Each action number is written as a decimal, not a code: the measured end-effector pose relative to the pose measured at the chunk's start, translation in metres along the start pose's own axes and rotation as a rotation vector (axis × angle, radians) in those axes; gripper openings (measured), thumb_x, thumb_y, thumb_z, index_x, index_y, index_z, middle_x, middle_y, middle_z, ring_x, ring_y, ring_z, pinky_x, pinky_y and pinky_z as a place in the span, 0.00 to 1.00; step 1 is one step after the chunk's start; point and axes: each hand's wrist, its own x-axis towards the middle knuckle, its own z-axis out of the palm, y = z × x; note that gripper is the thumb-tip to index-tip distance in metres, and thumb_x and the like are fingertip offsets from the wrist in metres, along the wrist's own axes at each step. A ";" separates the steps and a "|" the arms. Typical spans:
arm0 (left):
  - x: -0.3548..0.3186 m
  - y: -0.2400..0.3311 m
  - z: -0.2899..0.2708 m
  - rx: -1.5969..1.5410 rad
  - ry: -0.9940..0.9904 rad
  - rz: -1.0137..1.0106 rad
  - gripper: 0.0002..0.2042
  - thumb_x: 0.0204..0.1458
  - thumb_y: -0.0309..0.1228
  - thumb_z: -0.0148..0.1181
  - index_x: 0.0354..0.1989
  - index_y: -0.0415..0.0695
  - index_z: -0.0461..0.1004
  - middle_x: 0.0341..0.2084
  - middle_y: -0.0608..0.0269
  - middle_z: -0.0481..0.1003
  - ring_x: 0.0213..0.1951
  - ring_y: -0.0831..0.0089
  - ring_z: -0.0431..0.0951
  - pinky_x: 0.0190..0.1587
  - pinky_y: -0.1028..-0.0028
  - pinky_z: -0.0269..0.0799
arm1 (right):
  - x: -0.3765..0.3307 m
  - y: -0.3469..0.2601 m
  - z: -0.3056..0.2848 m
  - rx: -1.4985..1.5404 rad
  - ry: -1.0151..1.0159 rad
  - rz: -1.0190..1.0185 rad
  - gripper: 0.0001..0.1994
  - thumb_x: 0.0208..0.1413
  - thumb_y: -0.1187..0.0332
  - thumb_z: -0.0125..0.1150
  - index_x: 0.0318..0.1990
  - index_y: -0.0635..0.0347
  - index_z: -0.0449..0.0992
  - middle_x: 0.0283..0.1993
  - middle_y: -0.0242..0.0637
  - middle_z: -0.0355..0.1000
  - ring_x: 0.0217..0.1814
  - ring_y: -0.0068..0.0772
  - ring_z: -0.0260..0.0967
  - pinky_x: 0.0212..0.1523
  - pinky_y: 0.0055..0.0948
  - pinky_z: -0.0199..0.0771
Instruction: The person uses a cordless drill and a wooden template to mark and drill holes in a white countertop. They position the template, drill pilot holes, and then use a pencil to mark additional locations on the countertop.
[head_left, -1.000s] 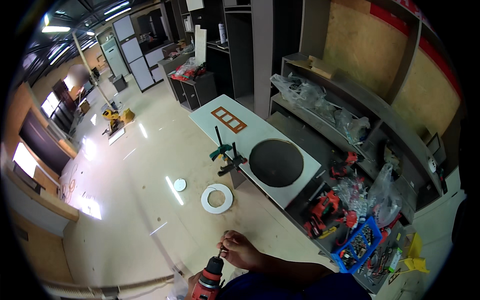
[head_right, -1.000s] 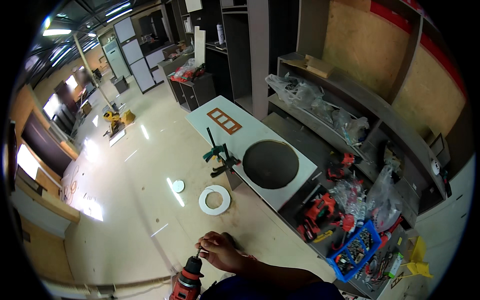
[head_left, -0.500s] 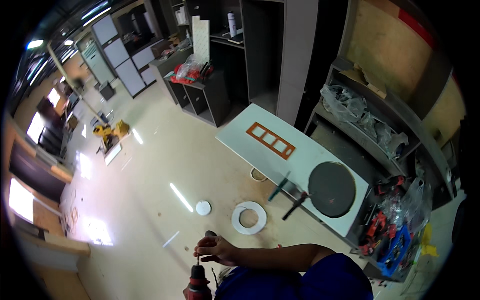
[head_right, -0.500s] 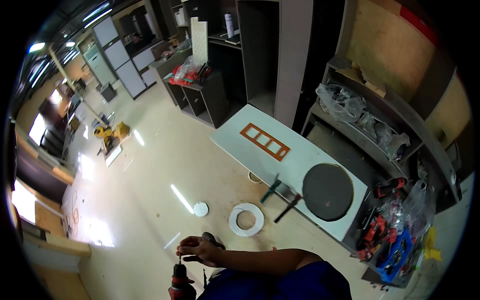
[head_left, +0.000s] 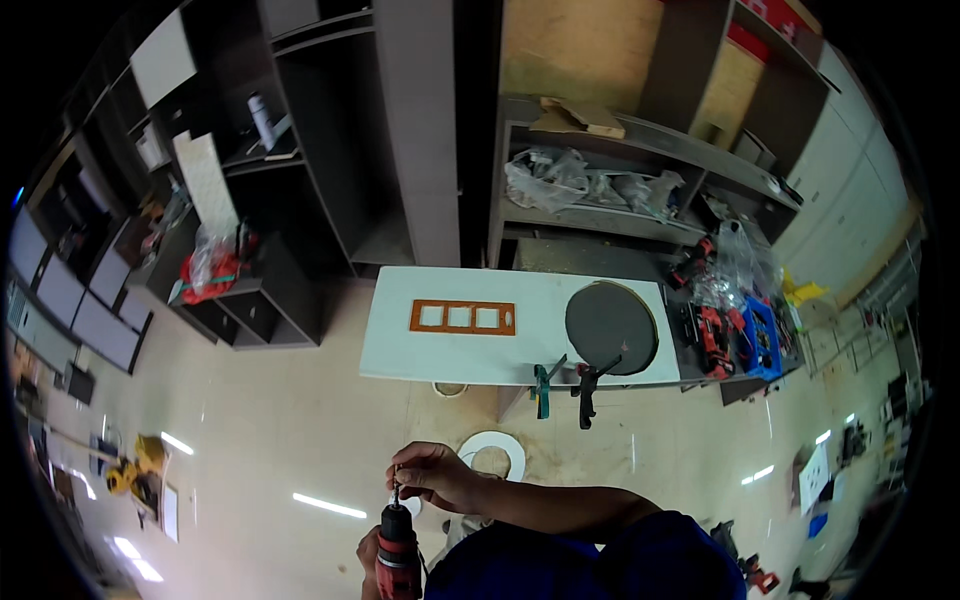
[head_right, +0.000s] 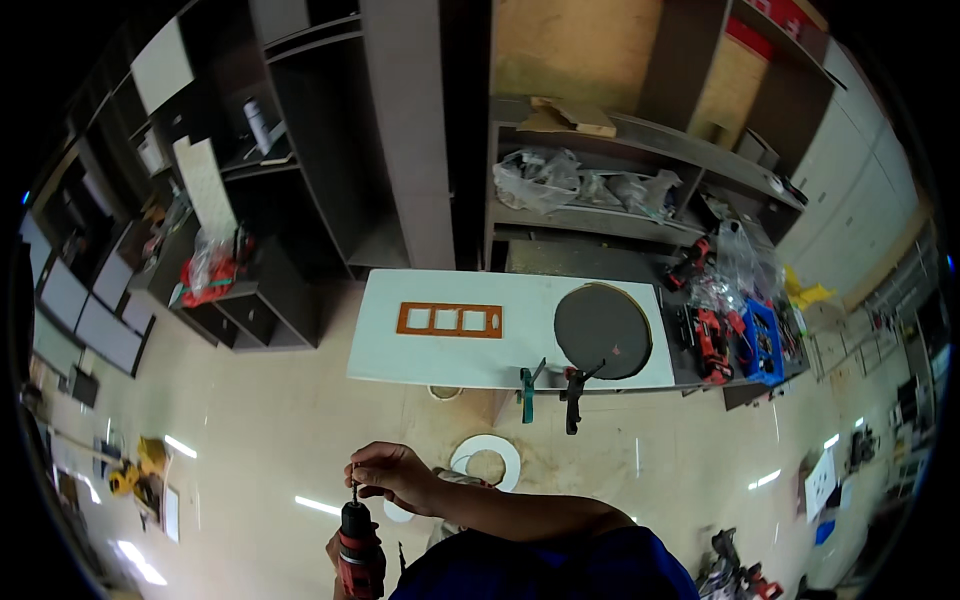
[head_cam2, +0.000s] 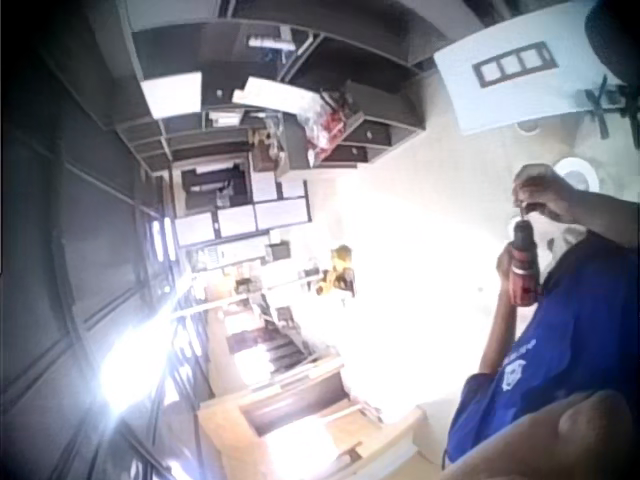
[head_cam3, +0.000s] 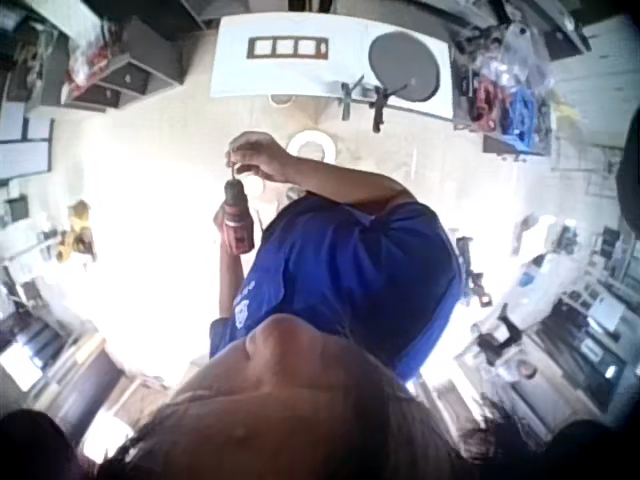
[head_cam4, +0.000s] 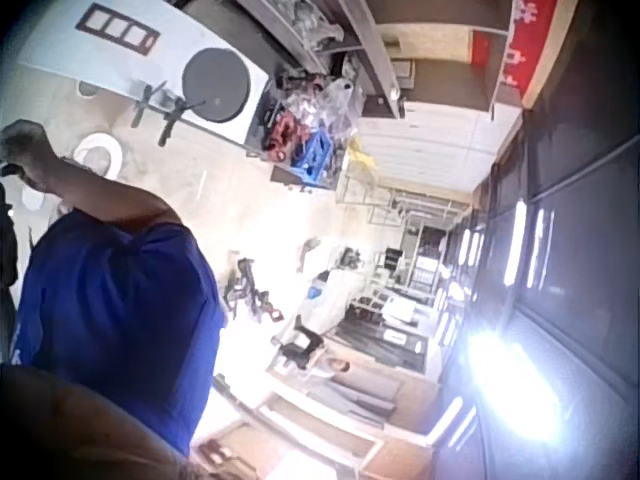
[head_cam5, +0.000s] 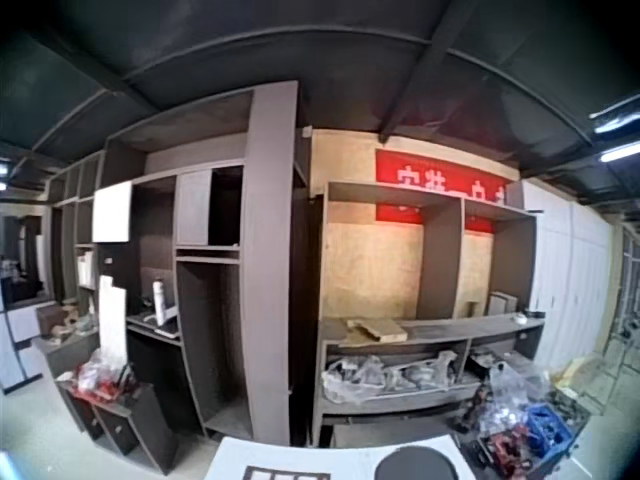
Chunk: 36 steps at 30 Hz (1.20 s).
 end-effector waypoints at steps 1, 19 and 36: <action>0.017 0.003 0.001 0.009 0.004 -0.017 0.06 0.52 0.25 0.58 0.36 0.38 0.78 0.28 0.59 0.81 0.26 0.74 0.79 0.29 0.74 0.75 | 0.010 0.000 -0.007 0.000 -0.004 -0.044 0.09 0.60 0.75 0.62 0.47 0.56 0.77 0.45 0.40 0.78 0.48 0.34 0.77 0.45 0.32 0.82; 0.266 0.088 0.001 -0.295 -0.132 -0.115 0.09 0.58 0.33 0.56 0.34 0.39 0.72 0.24 0.63 0.71 0.24 0.77 0.69 0.25 0.82 0.63 | 0.225 -0.107 -0.043 0.133 -0.008 -0.220 0.09 0.59 0.79 0.62 0.47 0.59 0.76 0.47 0.45 0.78 0.50 0.39 0.78 0.44 0.34 0.83; 0.478 0.129 -0.005 -0.094 -0.619 0.187 0.16 0.59 0.37 0.47 0.36 0.33 0.73 0.25 0.55 0.76 0.26 0.71 0.75 0.26 0.77 0.70 | 0.269 -0.075 -0.134 0.261 0.746 -0.181 0.07 0.66 0.72 0.47 0.42 0.62 0.73 0.31 0.37 0.68 0.30 0.30 0.65 0.35 0.31 0.69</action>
